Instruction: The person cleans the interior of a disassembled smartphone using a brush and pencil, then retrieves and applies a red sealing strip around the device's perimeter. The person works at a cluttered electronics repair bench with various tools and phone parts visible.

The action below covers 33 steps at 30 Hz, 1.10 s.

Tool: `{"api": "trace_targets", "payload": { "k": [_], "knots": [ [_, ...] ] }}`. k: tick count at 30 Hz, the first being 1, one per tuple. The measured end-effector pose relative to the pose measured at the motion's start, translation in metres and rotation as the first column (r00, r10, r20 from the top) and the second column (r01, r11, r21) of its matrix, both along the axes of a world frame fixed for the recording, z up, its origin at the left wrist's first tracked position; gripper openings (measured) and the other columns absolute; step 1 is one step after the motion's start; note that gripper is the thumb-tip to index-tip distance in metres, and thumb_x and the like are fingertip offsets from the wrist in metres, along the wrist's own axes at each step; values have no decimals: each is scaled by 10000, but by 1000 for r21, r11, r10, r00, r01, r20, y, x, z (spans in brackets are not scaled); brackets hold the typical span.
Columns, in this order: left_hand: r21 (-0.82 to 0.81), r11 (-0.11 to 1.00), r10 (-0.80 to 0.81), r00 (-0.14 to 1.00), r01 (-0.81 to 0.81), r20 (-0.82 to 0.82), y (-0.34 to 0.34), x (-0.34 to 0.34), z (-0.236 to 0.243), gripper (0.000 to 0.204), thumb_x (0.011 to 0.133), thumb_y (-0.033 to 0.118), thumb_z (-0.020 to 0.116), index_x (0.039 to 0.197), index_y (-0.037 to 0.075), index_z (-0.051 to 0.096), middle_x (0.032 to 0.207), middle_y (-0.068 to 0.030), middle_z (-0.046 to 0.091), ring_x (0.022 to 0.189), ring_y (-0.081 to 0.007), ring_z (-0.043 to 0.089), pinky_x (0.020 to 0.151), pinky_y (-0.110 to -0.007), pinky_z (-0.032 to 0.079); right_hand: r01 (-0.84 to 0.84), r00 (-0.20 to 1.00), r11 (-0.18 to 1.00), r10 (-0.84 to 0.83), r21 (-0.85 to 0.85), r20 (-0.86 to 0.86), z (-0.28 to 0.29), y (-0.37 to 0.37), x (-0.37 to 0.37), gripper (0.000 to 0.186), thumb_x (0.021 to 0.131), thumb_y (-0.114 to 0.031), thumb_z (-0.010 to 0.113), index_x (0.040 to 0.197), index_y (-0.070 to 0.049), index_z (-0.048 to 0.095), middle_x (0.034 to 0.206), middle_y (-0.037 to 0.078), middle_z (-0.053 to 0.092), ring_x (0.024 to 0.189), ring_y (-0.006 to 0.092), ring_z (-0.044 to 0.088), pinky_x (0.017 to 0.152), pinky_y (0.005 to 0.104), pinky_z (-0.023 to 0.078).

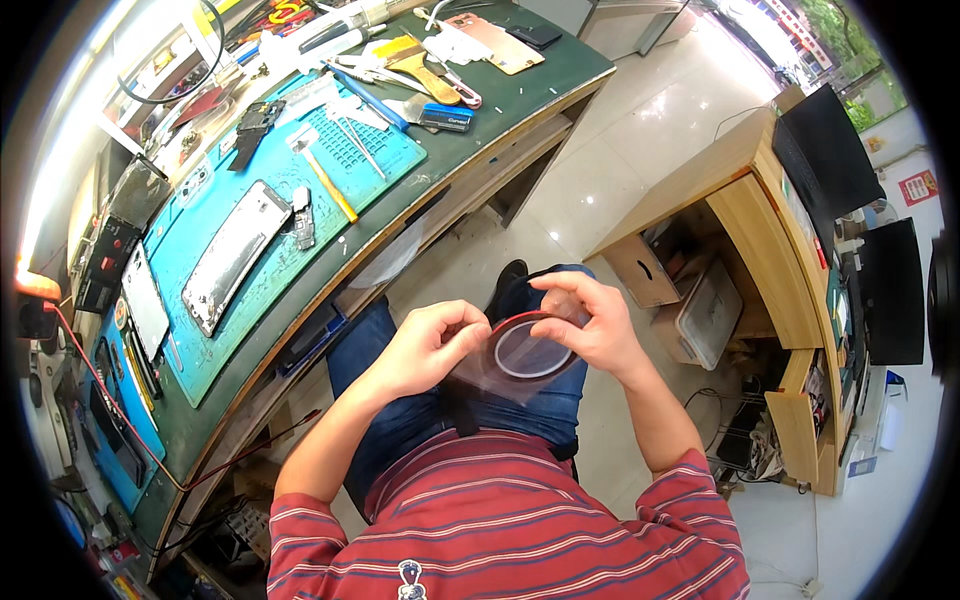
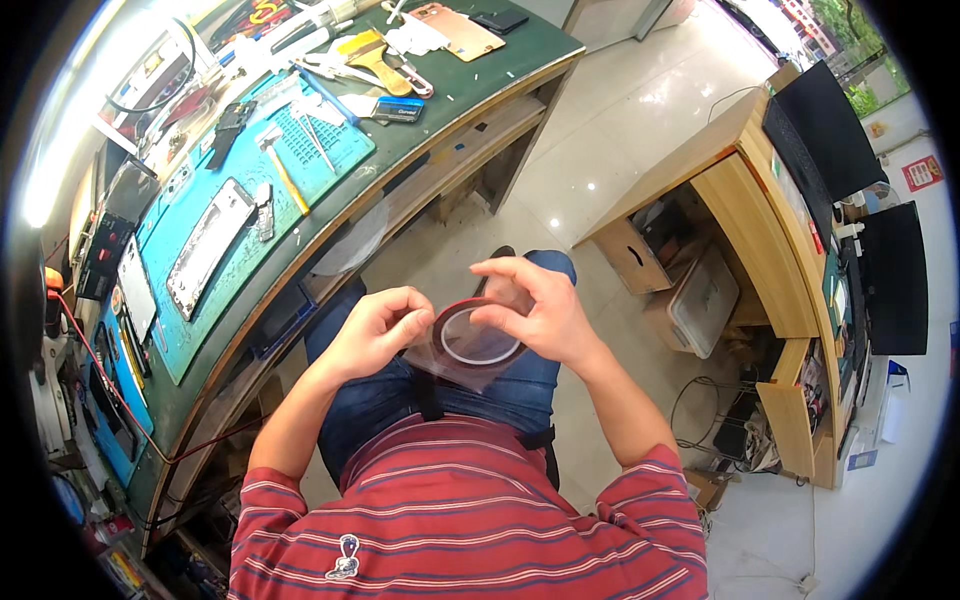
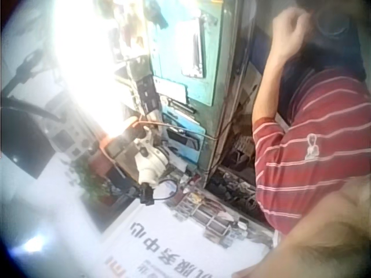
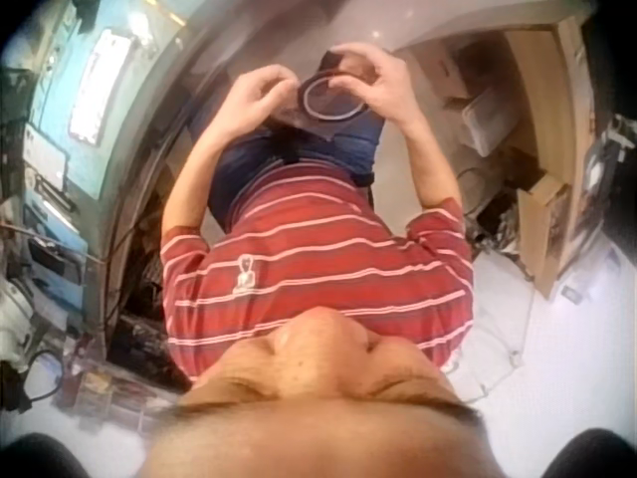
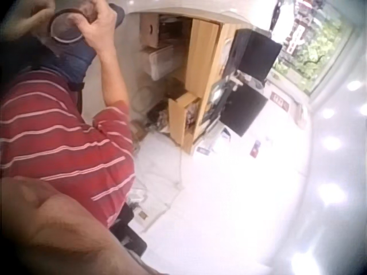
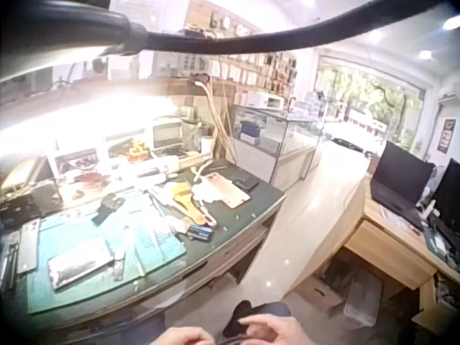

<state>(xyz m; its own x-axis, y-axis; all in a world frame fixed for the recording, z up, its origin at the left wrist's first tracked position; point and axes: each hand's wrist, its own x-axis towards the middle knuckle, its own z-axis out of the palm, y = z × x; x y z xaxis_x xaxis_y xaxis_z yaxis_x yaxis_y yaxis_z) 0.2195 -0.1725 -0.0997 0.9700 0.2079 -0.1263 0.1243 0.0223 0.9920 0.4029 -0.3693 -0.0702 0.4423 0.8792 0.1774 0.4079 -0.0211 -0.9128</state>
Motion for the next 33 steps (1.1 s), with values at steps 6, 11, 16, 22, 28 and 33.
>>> {"api": "trace_targets", "payload": {
  "k": [6, 11, 16, 22, 28, 33],
  "knots": [
    [-173, 985, -7, 988, -21, -156, -2, 1, -8, 225, 1116, 244, 632, 1038, 38, 680, 818, 62, 597, 695, -24, 494, 600, -232, 411, -69, 975, 997, 59, 37, 212, -4, -4, -3, 395, 894, -144, 878, 1250, -50, 736, 912, 49, 737, 833, 137, 697, 732, 272, 552],
    [-191, 981, -30, 999, 22, -39, 8, -3, -20, 301, 1146, 294, 571, 1109, 27, 706, 825, 66, 615, 753, -30, 527, 672, -232, 452, 101, 957, 988, -128, -117, -262, -9, -6, 5, 258, 1033, -176, 752, 1241, -25, 734, 947, 6, 741, 796, 60, 656, 709, 225, 515],
    [-466, 877, 163, 985, -117, 60, 7, -7, -35, 386, 1172, 309, 496, 1320, -10, 658, 1047, -47, 664, 853, -114, 618, 816, -280, 534, 367, 839, 930, -333, -5, -430, -22, 5, 4, 225, 1083, -181, 696, 1226, -9, 726, 880, -40, 696, 743, 16, 581, 666, 193, 470],
    [277, 855, 286, 844, -439, 454, -4, -13, -26, 368, 1044, -44, 537, 1403, -19, 617, 1185, -127, 653, 933, -199, 677, 872, -334, 567, 276, 835, 957, -283, -86, -472, -34, 5, 13, 352, 1067, -173, 718, 1373, -3, 674, 928, -7, 729, 744, 28, 601, 666, 208, 485],
    [636, 687, -197, 753, -351, 628, 4, -17, 5, 312, 813, -38, 792, 1113, 46, 763, 1033, -105, 690, 854, -290, 673, 746, -384, 577, -51, 754, 940, -184, -336, -630, -47, 6, 16, 471, 1051, -247, 747, 1424, 14, 629, 1039, 38, 767, 847, 75, 685, 762, 255, 558],
    [677, 718, -101, 939, -161, 330, 10, -10, 22, 66, 887, 20, 769, 946, 22, 740, 850, -113, 658, 812, -310, 683, 713, -400, 552, -109, 983, 954, 61, -279, -173, -11, 18, 20, 328, 1041, -286, 738, 1221, -12, 757, 1115, 72, 767, 1052, 182, 715, 924, 332, 564]
  ]
}}
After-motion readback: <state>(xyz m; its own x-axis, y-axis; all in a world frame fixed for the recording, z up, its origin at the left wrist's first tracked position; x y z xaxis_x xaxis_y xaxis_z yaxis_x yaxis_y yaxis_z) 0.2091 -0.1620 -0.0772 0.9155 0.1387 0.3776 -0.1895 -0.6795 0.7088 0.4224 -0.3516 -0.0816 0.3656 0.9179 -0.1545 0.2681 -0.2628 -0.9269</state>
